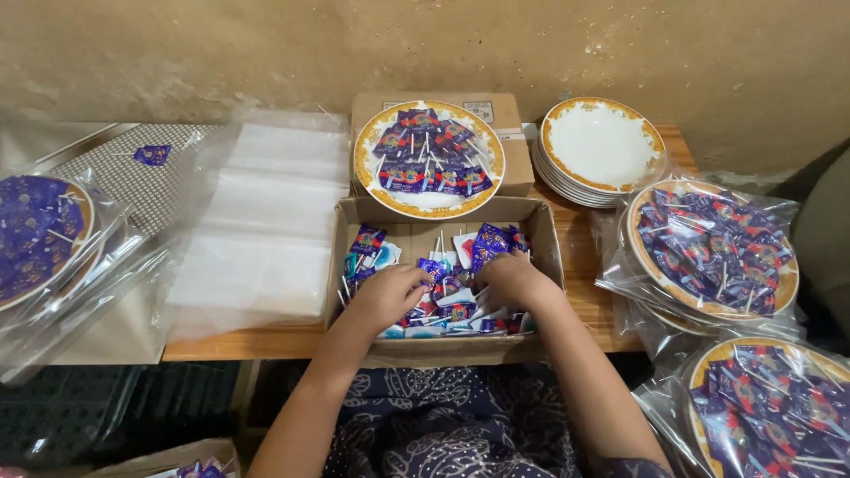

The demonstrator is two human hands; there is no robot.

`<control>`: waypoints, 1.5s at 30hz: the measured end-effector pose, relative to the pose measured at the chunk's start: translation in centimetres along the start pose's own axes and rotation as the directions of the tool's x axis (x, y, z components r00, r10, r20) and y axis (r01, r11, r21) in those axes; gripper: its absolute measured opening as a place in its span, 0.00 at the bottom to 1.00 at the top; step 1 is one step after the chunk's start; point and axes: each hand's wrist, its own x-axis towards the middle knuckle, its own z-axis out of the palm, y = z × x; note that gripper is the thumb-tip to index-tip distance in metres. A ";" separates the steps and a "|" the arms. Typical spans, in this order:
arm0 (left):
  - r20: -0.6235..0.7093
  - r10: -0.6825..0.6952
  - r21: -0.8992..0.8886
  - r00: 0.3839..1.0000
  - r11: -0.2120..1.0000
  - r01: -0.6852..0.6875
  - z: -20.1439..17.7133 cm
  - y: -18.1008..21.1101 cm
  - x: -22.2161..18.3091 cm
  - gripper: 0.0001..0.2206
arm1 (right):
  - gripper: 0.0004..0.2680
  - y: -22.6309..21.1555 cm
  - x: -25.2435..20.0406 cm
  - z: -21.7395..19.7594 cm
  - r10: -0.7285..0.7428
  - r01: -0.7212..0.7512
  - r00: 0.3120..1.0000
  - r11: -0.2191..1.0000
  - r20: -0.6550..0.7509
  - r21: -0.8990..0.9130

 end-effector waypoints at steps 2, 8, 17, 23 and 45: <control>-0.030 0.015 -0.026 0.999 1.000 -0.016 -1.2 0.9 -0.1 0.10 | 0.12 -0.1 -1.1 -1.6 -0.029 0.027 0.999 0.995 0.023 0.096; -0.253 0.083 -0.219 0.964 0.966 -0.140 -2.3 2.3 -0.8 0.14 | 0.08 -1.0 -4.2 -5.1 -0.101 0.316 0.911 0.793 -0.400 0.521; -0.245 0.023 -0.348 0.969 0.931 -0.110 -2.6 3.4 -1.2 0.17 | 0.15 -3.8 -3.4 -4.9 -0.018 0.386 0.920 0.214 -0.391 0.897; -0.279 -0.082 -0.478 0.957 0.876 -0.065 -2.2 2.6 -1.3 0.11 | 0.08 -3.4 -2.9 -4.3 0.054 0.411 0.904 0.167 -0.424 0.896; -0.795 -0.135 -0.309 0.592 0.929 -0.202 -3.6 1.7 -1.9 0.06 | 0.06 2.1 1.8 -4.5 0.147 0.150 0.180 0.973 -0.973 0.174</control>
